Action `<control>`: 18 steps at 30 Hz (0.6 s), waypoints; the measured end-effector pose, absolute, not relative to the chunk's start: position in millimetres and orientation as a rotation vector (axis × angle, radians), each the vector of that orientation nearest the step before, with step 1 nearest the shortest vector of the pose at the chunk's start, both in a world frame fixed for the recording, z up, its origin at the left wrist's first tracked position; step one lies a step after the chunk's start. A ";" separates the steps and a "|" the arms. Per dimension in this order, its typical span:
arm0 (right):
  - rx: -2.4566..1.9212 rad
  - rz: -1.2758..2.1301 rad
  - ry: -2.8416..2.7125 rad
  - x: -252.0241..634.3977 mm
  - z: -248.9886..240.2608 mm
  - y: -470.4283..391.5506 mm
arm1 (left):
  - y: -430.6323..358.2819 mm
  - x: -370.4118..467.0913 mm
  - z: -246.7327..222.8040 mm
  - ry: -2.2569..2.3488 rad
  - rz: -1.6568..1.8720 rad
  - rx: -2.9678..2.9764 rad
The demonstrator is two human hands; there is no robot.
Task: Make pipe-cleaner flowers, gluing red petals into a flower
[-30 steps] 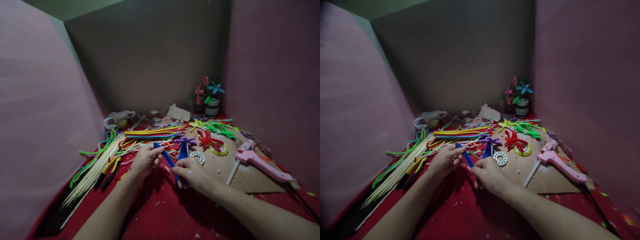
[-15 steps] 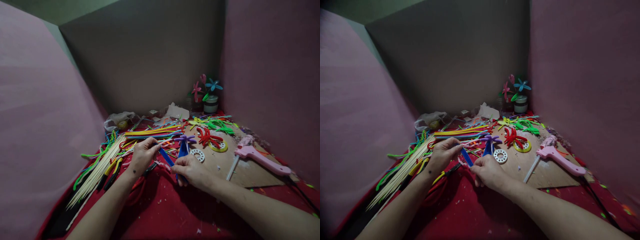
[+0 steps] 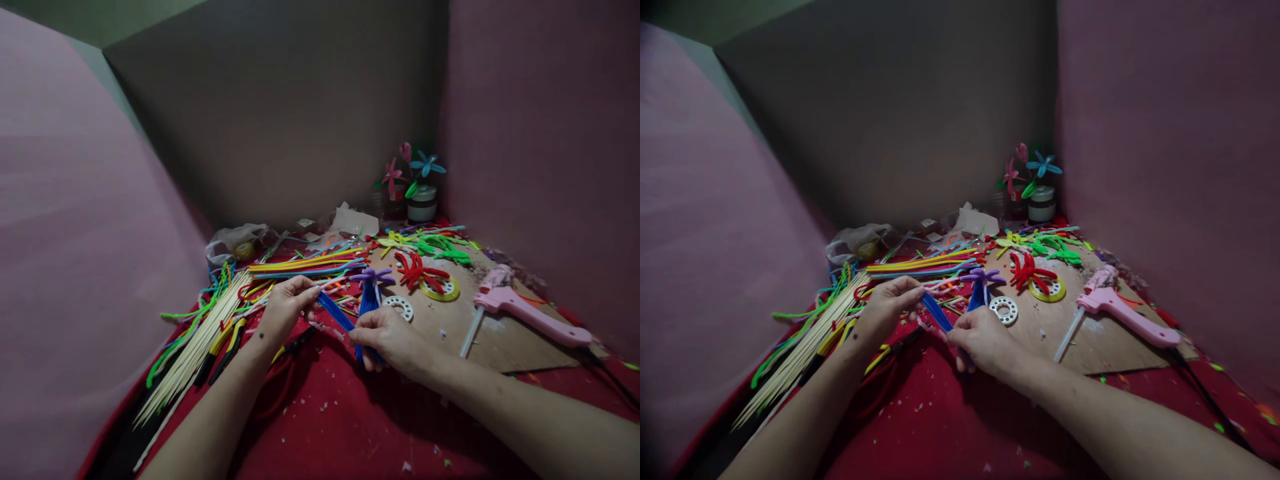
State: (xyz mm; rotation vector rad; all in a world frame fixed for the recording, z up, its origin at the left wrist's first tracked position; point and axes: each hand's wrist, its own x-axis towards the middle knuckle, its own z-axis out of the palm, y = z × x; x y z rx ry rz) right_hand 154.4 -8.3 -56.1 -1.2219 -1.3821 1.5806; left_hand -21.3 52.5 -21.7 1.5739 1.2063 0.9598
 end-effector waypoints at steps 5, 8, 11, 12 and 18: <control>-1.303 1.536 -1.366 153.5 -56.2 -8.3 | 52.9 -27.4 -29.4 1.058 1.060 1.323; -1.313 1.546 -1.347 152.9 -57.2 -7.7 | 50.4 -28.2 -33.8 0.956 0.947 1.183; -1.293 1.571 -1.343 152.8 -59.4 -7.3 | 47.0 -25.8 -36.0 0.914 0.874 1.161; -1.282 1.572 -1.349 152.8 -60.1 -7.4 | 46.2 -24.8 -36.3 0.924 0.892 1.169; -1.125 1.727 -1.314 151.5 -58.4 -10.7 | 41.4 -21.1 -37.7 1.001 0.980 1.201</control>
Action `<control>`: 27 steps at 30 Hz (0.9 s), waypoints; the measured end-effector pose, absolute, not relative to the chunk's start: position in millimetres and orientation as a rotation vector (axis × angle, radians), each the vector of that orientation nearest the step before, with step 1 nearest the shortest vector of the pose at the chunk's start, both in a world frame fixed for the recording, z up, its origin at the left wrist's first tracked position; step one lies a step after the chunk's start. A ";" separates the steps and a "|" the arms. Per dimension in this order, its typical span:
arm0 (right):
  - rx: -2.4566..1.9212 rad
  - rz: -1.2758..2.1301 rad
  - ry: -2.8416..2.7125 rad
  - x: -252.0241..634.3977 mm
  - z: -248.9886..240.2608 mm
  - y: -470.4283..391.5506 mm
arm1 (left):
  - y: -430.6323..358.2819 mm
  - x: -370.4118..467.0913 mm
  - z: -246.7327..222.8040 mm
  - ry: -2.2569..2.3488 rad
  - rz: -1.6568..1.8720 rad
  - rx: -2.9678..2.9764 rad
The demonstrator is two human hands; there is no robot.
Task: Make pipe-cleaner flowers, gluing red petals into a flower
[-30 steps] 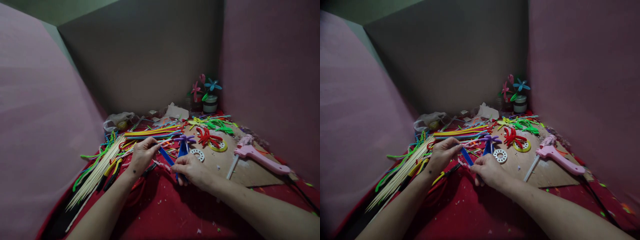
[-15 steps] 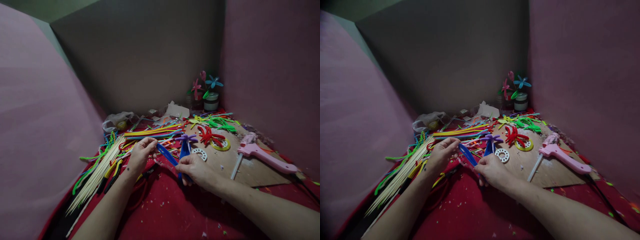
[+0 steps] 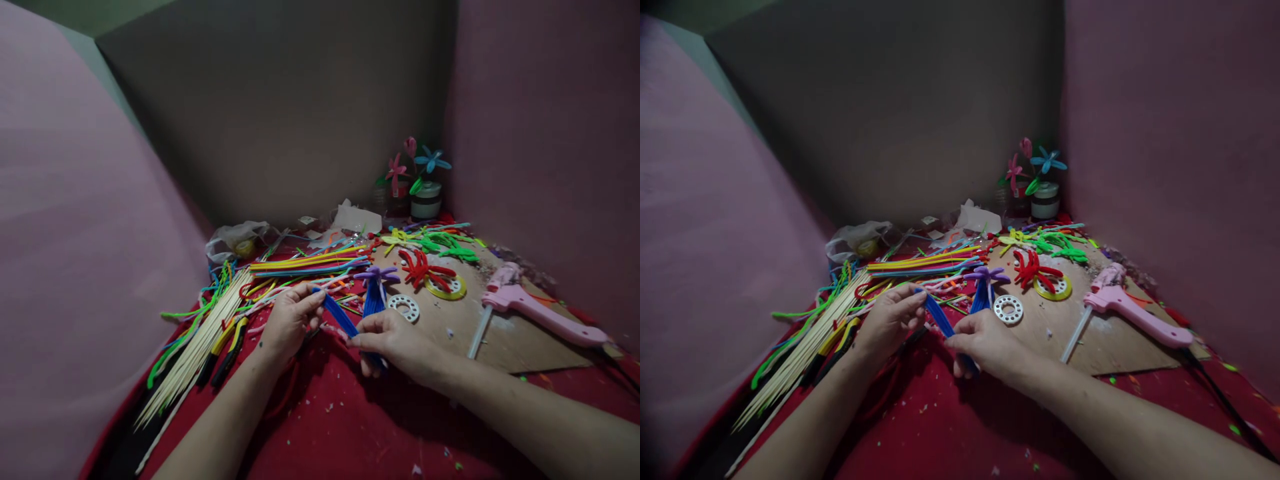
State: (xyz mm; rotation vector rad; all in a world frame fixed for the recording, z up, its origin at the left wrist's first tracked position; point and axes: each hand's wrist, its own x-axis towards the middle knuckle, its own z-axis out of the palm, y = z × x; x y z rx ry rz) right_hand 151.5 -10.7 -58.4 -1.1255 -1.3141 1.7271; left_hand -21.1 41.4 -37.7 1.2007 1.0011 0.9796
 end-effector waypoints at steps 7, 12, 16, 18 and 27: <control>-1.110 1.798 -1.147 152.4 -53.7 -10.9 | 30.7 -10.6 -39.5 0.995 0.834 1.254; -1.141 1.741 -1.188 153.7 -54.1 -10.2 | 30.3 -8.6 -40.4 0.960 0.788 1.163; -1.125 1.702 -1.206 152.2 -55.5 -9.6 | 31.2 -10.4 -39.2 0.975 0.743 1.158; -1.130 1.675 -1.216 151.7 -56.6 -9.1 | 31.5 -12.0 -37.9 0.982 0.712 1.179; -1.156 1.643 -1.247 150.8 -57.9 -10.5 | 31.7 -15.7 -33.8 0.977 0.647 1.196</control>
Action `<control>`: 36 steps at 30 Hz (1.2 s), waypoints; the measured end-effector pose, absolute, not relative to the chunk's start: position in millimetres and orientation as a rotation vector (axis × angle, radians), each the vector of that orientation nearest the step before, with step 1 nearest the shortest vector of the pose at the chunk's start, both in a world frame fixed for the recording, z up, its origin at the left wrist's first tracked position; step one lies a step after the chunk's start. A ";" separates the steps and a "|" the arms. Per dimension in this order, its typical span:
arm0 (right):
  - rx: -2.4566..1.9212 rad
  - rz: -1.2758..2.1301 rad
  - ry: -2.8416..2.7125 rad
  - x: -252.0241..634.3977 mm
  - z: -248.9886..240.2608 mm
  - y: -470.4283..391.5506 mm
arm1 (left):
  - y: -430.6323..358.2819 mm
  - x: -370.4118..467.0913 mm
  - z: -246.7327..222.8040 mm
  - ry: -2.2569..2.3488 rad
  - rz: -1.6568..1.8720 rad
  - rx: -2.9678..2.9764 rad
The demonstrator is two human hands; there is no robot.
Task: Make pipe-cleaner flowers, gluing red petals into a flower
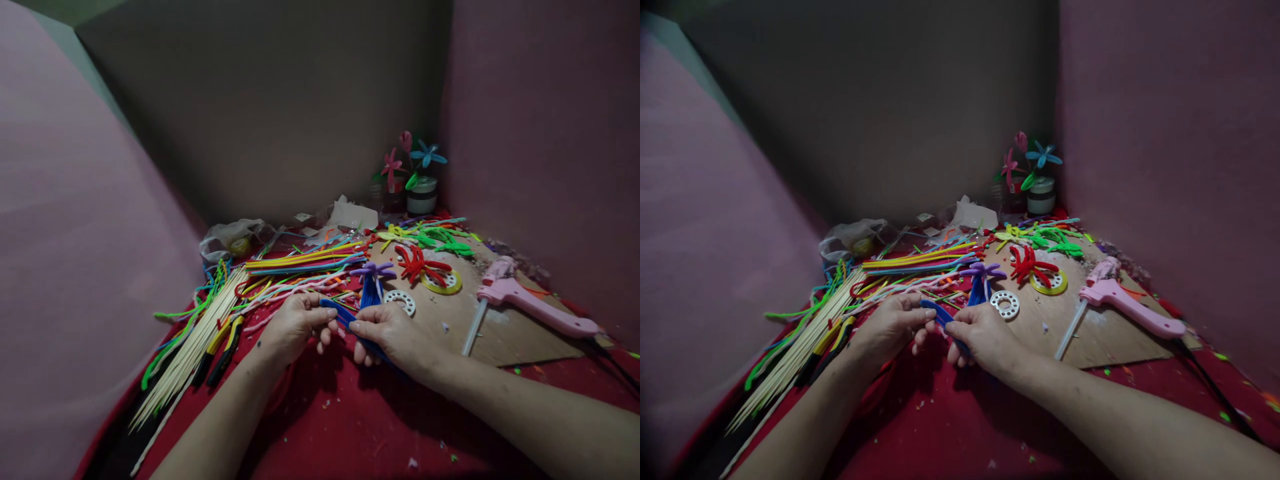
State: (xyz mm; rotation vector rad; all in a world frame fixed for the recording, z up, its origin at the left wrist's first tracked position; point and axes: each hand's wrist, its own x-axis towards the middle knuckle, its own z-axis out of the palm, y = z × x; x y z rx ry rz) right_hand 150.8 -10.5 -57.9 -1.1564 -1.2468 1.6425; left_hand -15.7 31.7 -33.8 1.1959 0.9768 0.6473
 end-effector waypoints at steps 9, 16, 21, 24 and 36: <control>-1.158 1.625 -1.260 150.7 -58.8 -10.6 | 30.4 -8.2 -37.8 0.948 0.705 1.093; -1.180 1.636 -1.244 152.2 -57.4 -10.8 | 26.8 -8.3 -37.2 0.894 0.693 1.124; -1.181 1.628 -1.268 150.8 -58.6 -10.1 | 26.7 -7.6 -37.3 0.926 0.687 1.113; -1.191 1.624 -1.281 150.7 -58.5 -10.4 | 27.4 -6.4 -38.6 0.937 0.689 1.106; -1.210 1.557 -1.285 149.6 -56.0 -14.1 | 25.5 -3.3 -34.9 0.952 0.668 1.053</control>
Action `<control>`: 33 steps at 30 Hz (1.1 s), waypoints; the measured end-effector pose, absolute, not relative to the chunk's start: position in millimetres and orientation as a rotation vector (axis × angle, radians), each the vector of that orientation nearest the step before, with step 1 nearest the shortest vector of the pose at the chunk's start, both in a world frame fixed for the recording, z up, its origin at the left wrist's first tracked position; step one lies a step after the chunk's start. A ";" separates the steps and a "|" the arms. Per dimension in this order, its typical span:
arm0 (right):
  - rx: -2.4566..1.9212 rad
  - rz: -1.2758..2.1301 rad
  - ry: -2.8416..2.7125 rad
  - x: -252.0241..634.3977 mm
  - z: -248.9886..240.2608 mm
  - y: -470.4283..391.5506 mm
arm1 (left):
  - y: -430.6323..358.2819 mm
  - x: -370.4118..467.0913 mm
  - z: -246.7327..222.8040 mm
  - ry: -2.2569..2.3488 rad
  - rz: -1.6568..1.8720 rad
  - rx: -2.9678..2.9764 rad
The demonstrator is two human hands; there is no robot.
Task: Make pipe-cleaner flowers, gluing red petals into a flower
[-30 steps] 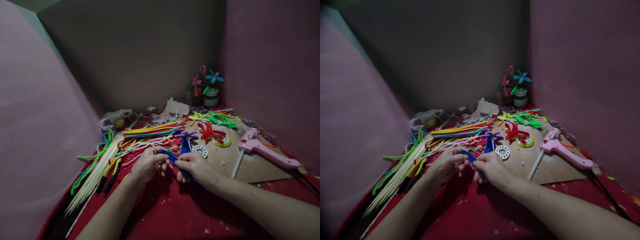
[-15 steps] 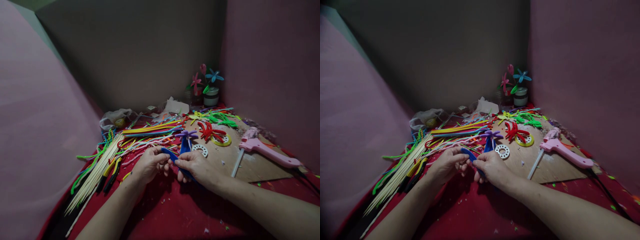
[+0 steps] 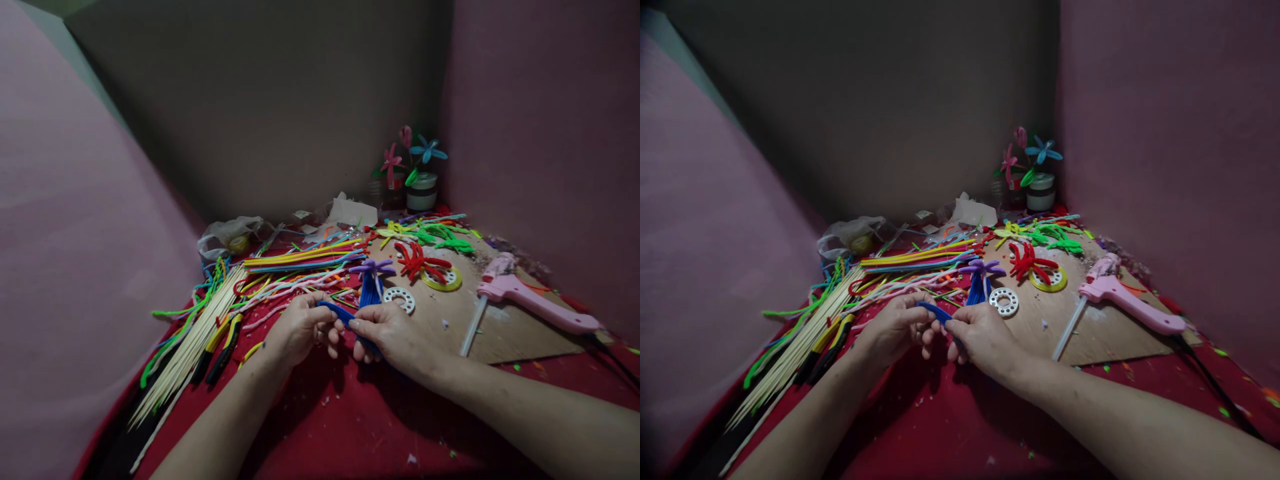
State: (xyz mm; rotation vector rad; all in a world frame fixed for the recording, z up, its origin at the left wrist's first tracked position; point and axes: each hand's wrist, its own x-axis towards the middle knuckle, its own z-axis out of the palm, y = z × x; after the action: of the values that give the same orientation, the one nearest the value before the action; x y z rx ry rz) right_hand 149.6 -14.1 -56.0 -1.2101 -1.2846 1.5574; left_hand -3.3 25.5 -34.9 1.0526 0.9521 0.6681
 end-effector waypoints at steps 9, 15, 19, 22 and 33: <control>-1.188 1.461 -1.333 149.4 -59.4 -14.7 | 26.1 -1.8 -34.5 0.922 0.714 0.989; -1.238 1.445 -1.361 148.9 -59.8 -13.9 | 18.5 5.8 -40.8 1.073 0.824 1.207; -1.228 1.416 -1.348 148.3 -63.7 -13.8 | 16.9 7.4 -42.3 1.131 0.816 1.382; -1.238 1.398 -1.360 147.2 -65.3 -13.5 | 18.2 5.8 -40.5 1.139 0.791 1.416; -1.176 1.545 -1.322 149.4 -61.1 -10.8 | 19.9 4.5 -39.3 0.920 0.838 1.094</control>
State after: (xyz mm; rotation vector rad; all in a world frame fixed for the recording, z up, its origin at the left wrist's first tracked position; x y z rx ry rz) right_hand 149.4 -10.8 -61.1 -1.1762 -1.3217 1.5454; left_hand 4.5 19.9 -39.3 1.0939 0.9204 0.8379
